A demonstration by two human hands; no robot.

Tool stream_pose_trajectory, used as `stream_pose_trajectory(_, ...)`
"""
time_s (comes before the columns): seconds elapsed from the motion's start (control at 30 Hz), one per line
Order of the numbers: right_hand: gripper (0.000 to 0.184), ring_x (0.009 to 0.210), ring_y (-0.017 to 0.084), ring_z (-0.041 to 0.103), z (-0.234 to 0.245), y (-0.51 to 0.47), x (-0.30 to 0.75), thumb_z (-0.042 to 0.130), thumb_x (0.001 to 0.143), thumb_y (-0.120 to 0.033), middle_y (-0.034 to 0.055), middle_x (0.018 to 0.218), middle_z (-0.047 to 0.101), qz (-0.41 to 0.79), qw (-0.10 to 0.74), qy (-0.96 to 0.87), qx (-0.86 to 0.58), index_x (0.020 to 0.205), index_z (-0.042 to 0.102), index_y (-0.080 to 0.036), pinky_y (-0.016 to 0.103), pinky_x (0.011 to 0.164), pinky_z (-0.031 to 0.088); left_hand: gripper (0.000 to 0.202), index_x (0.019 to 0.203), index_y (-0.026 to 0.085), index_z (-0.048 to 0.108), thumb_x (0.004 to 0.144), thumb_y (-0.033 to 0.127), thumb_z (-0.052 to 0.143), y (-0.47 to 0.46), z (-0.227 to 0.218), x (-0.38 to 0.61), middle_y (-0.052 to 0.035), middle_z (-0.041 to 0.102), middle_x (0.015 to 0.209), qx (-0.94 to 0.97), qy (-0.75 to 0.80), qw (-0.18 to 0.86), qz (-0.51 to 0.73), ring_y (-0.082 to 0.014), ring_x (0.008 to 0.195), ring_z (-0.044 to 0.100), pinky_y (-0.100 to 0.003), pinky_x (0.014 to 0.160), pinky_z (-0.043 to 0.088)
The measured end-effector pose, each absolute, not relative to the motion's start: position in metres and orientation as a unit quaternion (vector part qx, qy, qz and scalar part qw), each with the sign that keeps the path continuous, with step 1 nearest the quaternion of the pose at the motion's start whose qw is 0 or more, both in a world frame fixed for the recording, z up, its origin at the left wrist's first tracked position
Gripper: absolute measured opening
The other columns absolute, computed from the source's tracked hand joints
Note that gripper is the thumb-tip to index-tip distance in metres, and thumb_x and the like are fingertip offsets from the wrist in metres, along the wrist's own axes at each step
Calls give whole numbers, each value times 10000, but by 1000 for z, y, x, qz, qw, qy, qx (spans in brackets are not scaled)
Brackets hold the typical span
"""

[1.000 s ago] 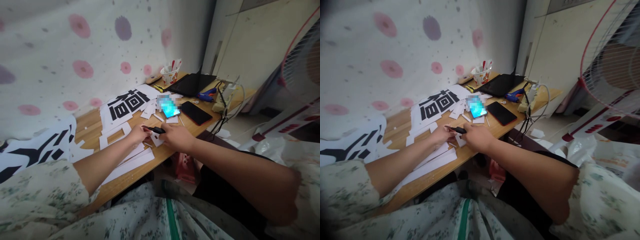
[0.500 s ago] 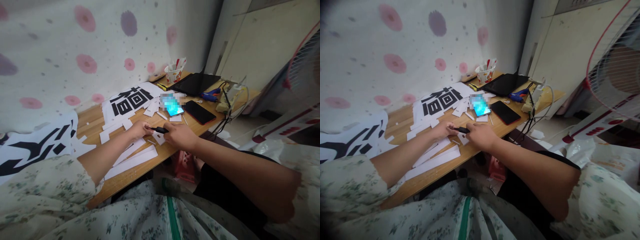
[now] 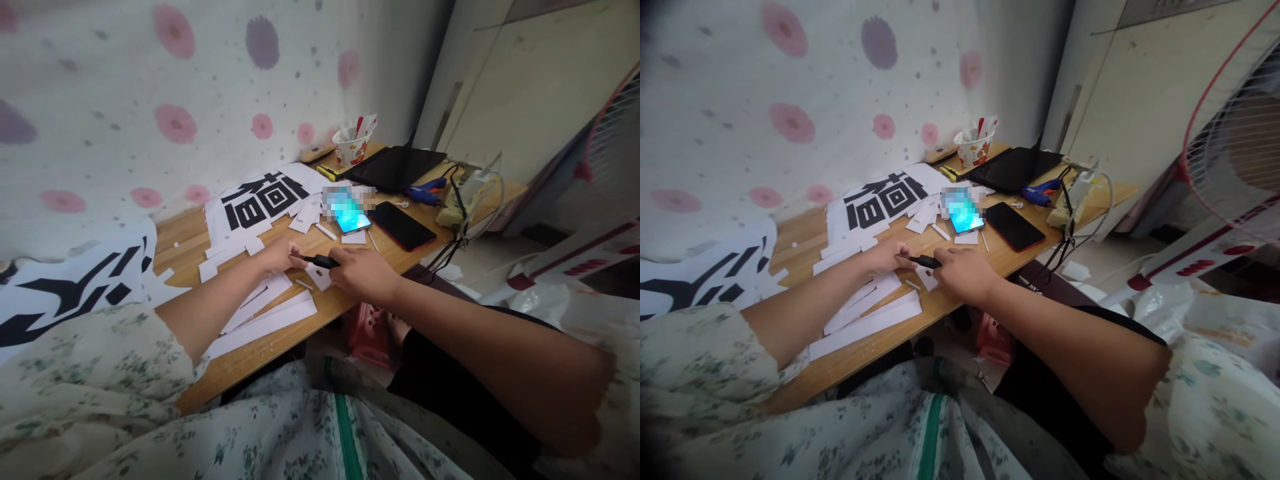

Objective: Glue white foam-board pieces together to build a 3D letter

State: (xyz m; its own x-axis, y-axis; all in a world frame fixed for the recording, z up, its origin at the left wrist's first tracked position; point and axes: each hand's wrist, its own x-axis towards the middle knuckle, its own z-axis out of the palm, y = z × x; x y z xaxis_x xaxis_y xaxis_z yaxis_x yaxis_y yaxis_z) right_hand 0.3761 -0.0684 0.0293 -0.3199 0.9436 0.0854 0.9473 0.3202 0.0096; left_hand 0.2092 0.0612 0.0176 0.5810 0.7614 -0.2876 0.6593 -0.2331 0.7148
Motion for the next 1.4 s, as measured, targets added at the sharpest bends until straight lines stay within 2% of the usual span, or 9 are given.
stream_pose_trajectory(0.17,318,837,206,548,33,-69,377,352,920,-237,90,975,614,-37,9,-819,-573,859,651,-148,308,632,294,152,518,162,578,609,207,692,53,24,211,61,440,432,774,448,445,56,-83,448,356,-259,495,275)
stream_pose_trajectory(0.33,296,836,208,544,26,-68,378,375,911,-238,90,955,617,-47,28,-816,-576,860,653,-152,305,653,312,58,573,157,645,579,154,703,52,25,210,31,587,521,776,428,461,50,-98,498,469,-254,529,367)
stream_pose_trajectory(0.4,292,829,206,547,23,-68,378,380,910,-244,90,943,618,-49,38,-805,-591,862,654,-155,300,666,326,92,643,158,679,561,125,701,52,22,208,18,643,595,781,417,461,53,-111,539,519,-254,547,401)
stream_pose_trajectory(0.5,287,840,220,556,24,-67,380,429,899,-318,96,985,605,-54,35,-804,-591,849,669,-170,301,679,348,148,689,151,685,546,128,709,51,15,205,6,659,635,793,413,443,68,-130,582,558,-261,565,434)
stream_pose_trajectory(0.63,330,877,255,572,29,-66,383,535,835,-452,127,1053,577,-47,15,-784,-619,948,683,-179,306,670,375,181,693,155,653,535,184,737,50,5,202,3,652,665,806,427,399,99,-144,623,581,-267,590,449)
stream_pose_trajectory(0.73,354,882,260,578,30,-66,383,533,831,-483,129,1041,581,-36,4,-781,-624,932,692,-183,307,680,387,190,694,167,638,541,213,741,50,0,201,4,651,673,814,433,372,106,-147,627,582,-262,577,443)
stream_pose_trajectory(1.03,316,919,262,552,27,-69,375,471,868,-366,142,1045,600,-17,7,-772,-635,907,699,-150,328,774,395,170,746,180,650,596,243,700,46,-6,199,-21,686,750,827,440,331,112,-161,669,605,-262,588,443)
stream_pose_trajectory(1.4,323,877,259,558,27,-72,371,399,885,-290,137,1027,593,-32,11,-768,-640,903,697,-164,331,728,392,177,762,171,668,610,256,698,44,-3,200,-23,681,720,828,436,338,106,-165,649,606,-264,572,440)
